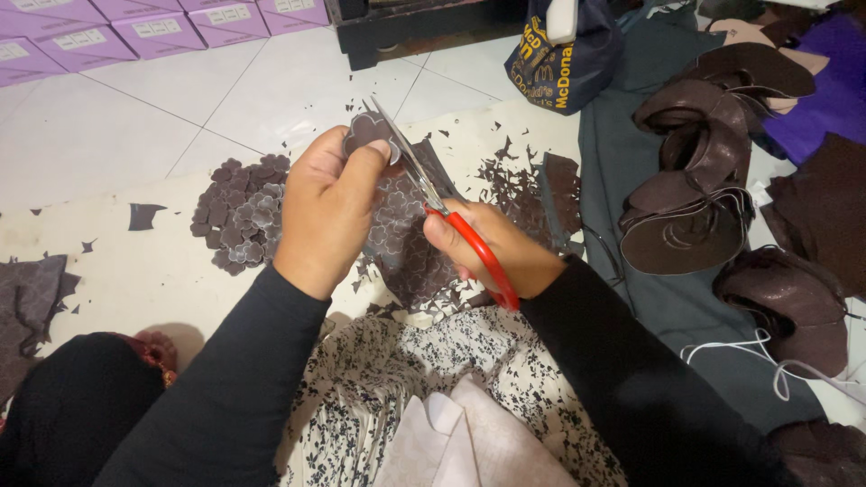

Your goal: The person sits on the floor and uses red-handled scissors to cut flower-shaped pieces from a dark brown patterned fabric. They hold the fabric with the left hand and cut along the outlines with the right hand, accumulating cut pieces on the floor.

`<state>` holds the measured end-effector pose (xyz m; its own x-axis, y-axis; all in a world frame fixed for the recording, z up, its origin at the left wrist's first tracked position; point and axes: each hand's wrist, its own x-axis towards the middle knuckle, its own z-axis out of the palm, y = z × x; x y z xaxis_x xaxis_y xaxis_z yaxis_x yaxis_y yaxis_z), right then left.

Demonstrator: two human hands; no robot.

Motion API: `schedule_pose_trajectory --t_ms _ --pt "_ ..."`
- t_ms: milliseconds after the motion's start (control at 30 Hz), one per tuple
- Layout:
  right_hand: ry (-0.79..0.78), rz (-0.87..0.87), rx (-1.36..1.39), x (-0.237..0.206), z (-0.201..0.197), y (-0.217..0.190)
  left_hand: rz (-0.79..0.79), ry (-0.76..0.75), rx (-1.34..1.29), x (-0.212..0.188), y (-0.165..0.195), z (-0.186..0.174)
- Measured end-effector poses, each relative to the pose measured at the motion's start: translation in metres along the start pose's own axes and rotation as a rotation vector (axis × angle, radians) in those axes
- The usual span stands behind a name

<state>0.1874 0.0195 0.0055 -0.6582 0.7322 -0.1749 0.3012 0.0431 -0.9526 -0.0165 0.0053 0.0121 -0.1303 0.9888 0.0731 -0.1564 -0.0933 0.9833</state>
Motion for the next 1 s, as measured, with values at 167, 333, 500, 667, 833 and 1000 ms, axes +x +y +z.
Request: schedule_pose_trajectory --t_ms 167,333,500,667,833,1000 --pt "0.009 0.019 -0.009 0.0002 -0.0023 -0.0006 0.152 -0.052 0.048 0.0026 -0.0012 -0.0011" --pt "0.024 0.011 0.009 -0.0004 -0.0019 -0.0003 0.115 -0.040 0.060 0.0007 -0.0010 -0.0028" --pt "0.050 0.035 0.001 -0.0011 0.0000 -0.0002 0.135 -0.039 0.060 0.0005 -0.0009 -0.0030" --pt "0.026 0.022 0.025 -0.0002 0.0006 0.0024 0.155 -0.035 0.018 -0.0003 -0.0001 -0.0024" --pt "0.002 -0.047 -0.044 0.0002 -0.0022 0.0057 0.113 -0.022 0.243 -0.0025 0.0034 -0.0022" --pt "0.011 0.009 0.050 0.0009 -0.0022 0.0065 0.107 -0.015 0.222 -0.0022 0.0031 -0.0012"
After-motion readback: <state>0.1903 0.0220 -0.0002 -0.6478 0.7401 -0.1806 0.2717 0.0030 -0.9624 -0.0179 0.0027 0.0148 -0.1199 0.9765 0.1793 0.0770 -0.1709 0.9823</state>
